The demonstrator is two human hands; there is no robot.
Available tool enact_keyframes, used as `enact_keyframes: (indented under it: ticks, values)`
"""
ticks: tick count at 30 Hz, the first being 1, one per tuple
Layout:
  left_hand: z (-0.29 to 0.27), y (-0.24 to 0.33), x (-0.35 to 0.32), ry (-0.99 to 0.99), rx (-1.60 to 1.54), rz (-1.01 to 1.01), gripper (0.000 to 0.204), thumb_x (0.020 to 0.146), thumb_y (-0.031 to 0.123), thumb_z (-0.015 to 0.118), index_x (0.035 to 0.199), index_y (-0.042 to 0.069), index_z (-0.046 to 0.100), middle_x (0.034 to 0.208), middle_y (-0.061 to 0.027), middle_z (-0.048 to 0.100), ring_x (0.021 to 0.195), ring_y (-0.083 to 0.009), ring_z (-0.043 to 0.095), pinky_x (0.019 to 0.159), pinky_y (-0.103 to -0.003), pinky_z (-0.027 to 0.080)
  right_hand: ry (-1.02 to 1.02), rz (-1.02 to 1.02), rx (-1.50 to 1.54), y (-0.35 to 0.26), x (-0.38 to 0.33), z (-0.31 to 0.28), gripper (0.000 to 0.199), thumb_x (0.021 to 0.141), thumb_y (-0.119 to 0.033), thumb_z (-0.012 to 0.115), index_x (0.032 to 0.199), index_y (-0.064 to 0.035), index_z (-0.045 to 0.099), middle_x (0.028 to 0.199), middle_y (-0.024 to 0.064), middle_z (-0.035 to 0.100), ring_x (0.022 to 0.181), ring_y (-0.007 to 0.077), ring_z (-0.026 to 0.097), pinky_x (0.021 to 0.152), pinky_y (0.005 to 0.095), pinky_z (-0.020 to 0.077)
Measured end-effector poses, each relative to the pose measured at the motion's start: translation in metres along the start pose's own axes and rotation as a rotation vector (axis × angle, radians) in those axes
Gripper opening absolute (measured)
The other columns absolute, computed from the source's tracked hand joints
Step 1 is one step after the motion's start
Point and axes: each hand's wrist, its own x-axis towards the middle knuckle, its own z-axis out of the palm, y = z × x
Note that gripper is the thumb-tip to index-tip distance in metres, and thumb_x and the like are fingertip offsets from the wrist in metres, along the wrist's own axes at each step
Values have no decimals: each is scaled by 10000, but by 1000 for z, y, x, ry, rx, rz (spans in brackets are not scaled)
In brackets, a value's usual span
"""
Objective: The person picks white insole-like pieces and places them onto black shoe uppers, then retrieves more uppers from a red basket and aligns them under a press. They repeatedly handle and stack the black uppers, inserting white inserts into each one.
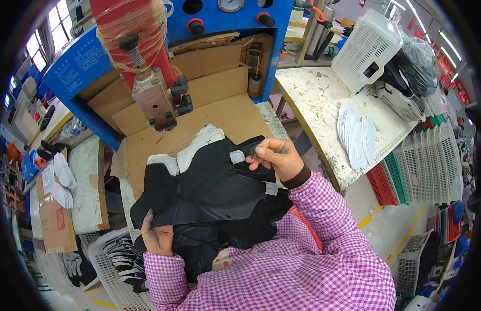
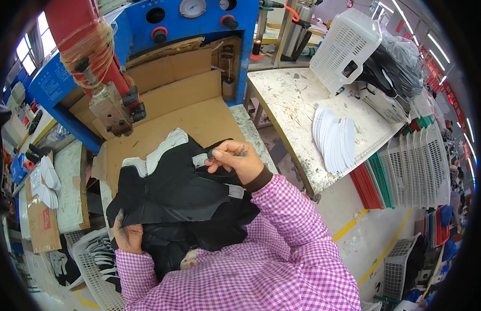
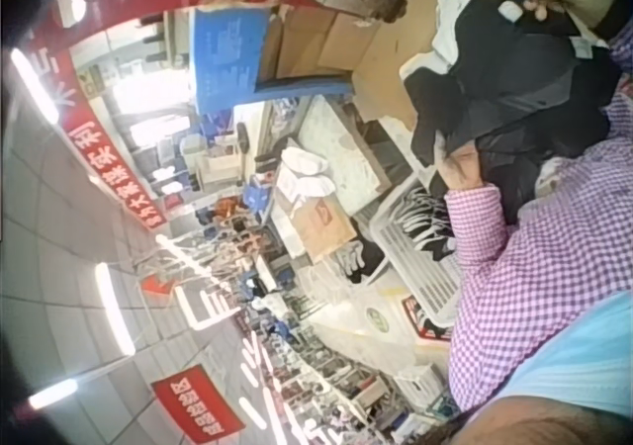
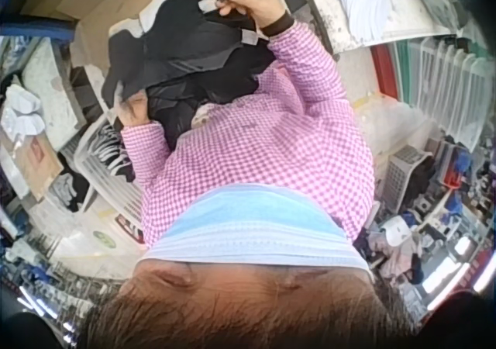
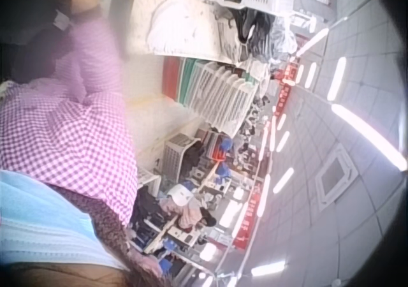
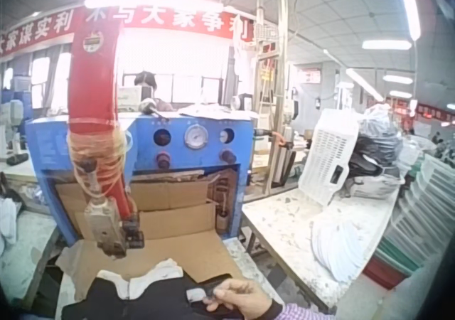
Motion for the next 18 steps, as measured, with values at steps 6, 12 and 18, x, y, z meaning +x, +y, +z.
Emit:
enact_keyframes:
  ticks: [6, 12, 18]
  values:
    - [-4, 0, 1, -62, 7, -25, 362, 882, 46, 523, 1234, -35, 520, 1281, -170, 551, 1175, -302, 538, 1027, -432, 432, 69, -41, 57, 22, 3, 11, 118, 881, -134, 650, 828, -49, 587, 768, 35, 619, 690, 102, 578, 636, 224, 441]
    - [-7, -1, 2, -33, 47, -8, 352, 873, 58, 536, 1211, -36, 534, 1285, -179, 545, 1184, -323, 528, 1029, -484, 416, 61, -51, 112, 34, 8, 16, 139, 848, -114, 691, 813, -68, 565, 794, 24, 607, 671, 102, 536, 655, 227, 434]
    - [-12, 0, 5, -42, 73, -7, 363, 866, 58, 538, 1217, -36, 530, 1287, -180, 543, 1190, -327, 524, 1027, -485, 418, 96, -26, 74, 20, 3, 20, 131, 859, -98, 670, 851, -62, 544, 767, 56, 638, 801, 136, 648, 612, 218, 438]
